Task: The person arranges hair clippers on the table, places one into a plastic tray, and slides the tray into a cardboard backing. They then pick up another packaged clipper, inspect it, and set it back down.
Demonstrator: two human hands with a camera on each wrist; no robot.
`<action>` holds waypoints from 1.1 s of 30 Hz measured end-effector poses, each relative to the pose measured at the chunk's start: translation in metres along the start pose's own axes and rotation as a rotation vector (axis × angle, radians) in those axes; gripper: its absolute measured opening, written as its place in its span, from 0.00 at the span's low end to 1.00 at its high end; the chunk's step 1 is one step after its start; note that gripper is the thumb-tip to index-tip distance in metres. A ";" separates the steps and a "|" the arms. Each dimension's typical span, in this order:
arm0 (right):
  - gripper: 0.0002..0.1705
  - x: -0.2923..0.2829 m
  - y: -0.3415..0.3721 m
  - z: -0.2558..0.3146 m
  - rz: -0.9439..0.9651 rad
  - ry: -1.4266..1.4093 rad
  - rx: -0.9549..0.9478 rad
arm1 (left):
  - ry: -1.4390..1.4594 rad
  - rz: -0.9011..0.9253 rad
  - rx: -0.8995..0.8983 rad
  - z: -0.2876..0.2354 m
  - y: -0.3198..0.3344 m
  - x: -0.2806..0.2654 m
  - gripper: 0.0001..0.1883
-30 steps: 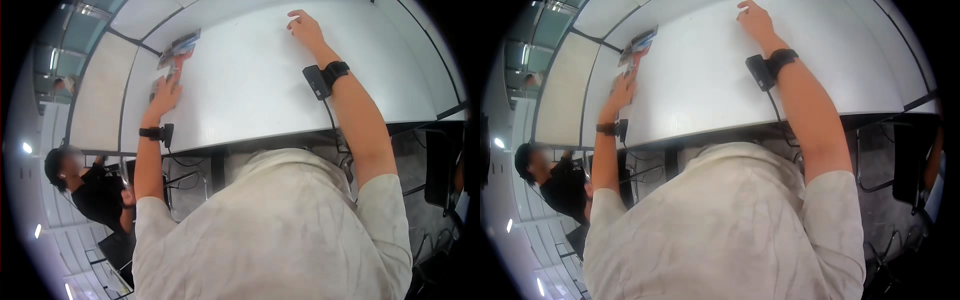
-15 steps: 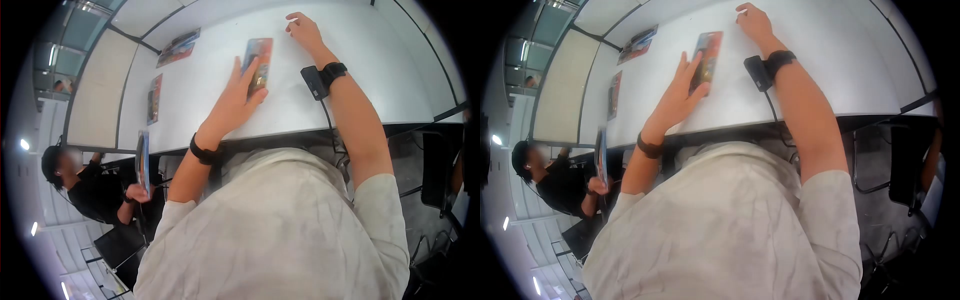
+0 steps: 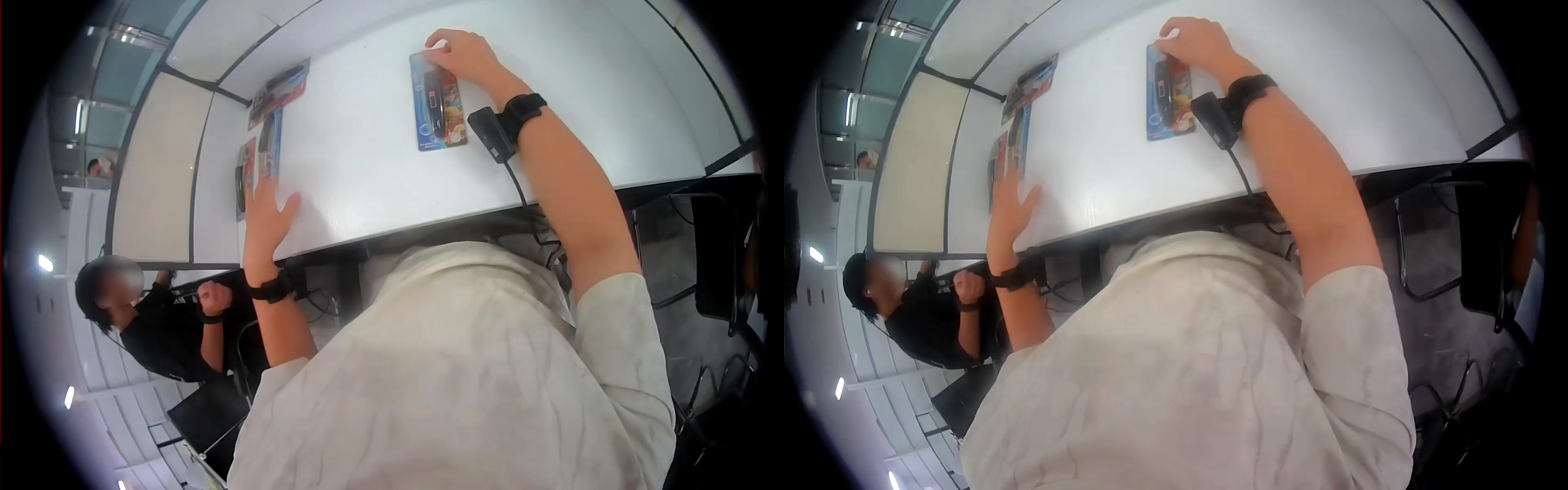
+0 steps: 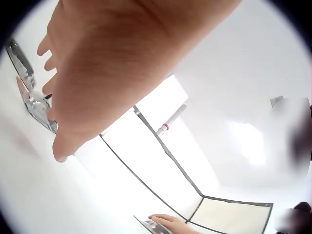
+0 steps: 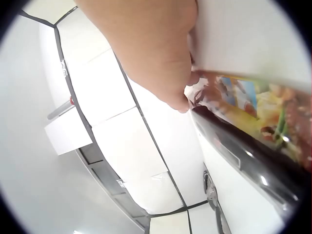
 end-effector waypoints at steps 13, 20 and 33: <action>0.31 0.017 0.014 0.033 0.064 0.299 -0.217 | 0.046 -0.030 0.314 -0.135 -0.078 -0.053 0.35; 0.24 0.006 0.013 0.033 0.009 -0.014 -0.063 | 0.664 0.109 0.045 -0.194 -0.174 -0.022 0.34; 0.25 -0.007 0.013 0.016 -0.205 -0.400 0.041 | 1.574 0.347 -0.098 -0.227 -0.156 0.014 0.18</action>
Point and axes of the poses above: each hand's wrist, its own y-axis away from the middle knuckle, its own x-axis out of the palm, z = x × y, the point moved 9 cm from there along -y, towards the middle knuckle, and after that the axes turned 15 degrees about -y, right-handed, at the moved point
